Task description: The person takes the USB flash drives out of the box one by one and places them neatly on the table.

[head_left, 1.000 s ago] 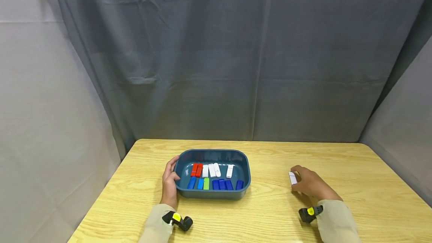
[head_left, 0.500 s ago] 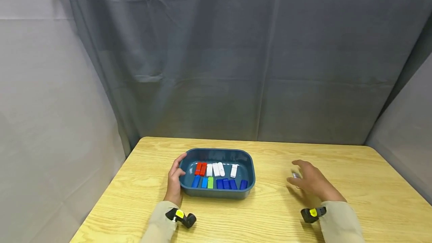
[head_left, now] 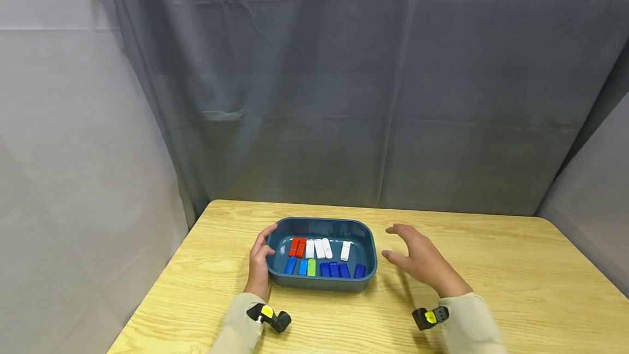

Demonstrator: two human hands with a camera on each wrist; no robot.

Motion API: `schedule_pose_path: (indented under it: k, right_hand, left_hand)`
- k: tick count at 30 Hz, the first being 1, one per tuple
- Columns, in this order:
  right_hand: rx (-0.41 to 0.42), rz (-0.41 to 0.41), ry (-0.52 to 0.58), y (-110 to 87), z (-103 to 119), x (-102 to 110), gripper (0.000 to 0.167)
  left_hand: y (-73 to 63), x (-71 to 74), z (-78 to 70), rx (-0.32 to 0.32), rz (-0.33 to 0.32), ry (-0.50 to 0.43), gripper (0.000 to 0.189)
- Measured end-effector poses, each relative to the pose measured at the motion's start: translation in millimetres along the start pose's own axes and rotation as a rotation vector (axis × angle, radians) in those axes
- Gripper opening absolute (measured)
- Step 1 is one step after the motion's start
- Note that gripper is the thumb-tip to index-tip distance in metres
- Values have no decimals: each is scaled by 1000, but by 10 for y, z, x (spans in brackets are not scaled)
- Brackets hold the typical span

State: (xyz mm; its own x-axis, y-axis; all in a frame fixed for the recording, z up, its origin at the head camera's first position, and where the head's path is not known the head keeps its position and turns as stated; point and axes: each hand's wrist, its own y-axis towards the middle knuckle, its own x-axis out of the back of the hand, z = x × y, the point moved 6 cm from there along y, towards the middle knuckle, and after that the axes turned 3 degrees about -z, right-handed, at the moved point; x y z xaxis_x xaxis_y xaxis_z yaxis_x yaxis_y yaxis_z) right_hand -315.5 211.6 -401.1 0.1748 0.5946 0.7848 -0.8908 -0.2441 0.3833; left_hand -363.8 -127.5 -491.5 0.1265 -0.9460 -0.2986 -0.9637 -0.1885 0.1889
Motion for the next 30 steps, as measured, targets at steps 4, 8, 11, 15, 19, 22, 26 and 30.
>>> schedule_pose_path:
  k: [4, 8, 11, 15, 19, 22, 26, 30]
  right_hand:
    - [12, 9, 7, 75, 125, -115, 47]
    - [-4, 50, 27, 134, 216, -250, 48]
    - [-15, 76, 16, 174, 257, -344, 48]
    - [-34, 95, -30, 222, 268, -455, 48]
    - [-70, 110, -88, 253, 253, -551, 46]
    - [-103, 120, -120, 262, 237, -611, 44]
    - [-138, 118, -129, 283, 228, -670, 42]
    - [-185, 114, -130, 314, 218, -723, 42]
  left_hand:
    - [17, -12, 15, -1, -7, -6, 61]
    - [16, -15, 27, -7, -12, -3, 61]
    - [5, -22, 35, -3, -6, 6, 61]
    - [-2, -27, 41, -1, 3, 11, 61]
    - [-1, -42, 33, -19, 9, 24, 62]
    - [-6, -66, 27, -26, 16, 32, 62]
    - [-18, -79, 26, -22, 16, 26, 63]
    - [-31, -77, 16, -28, 11, 37, 63]
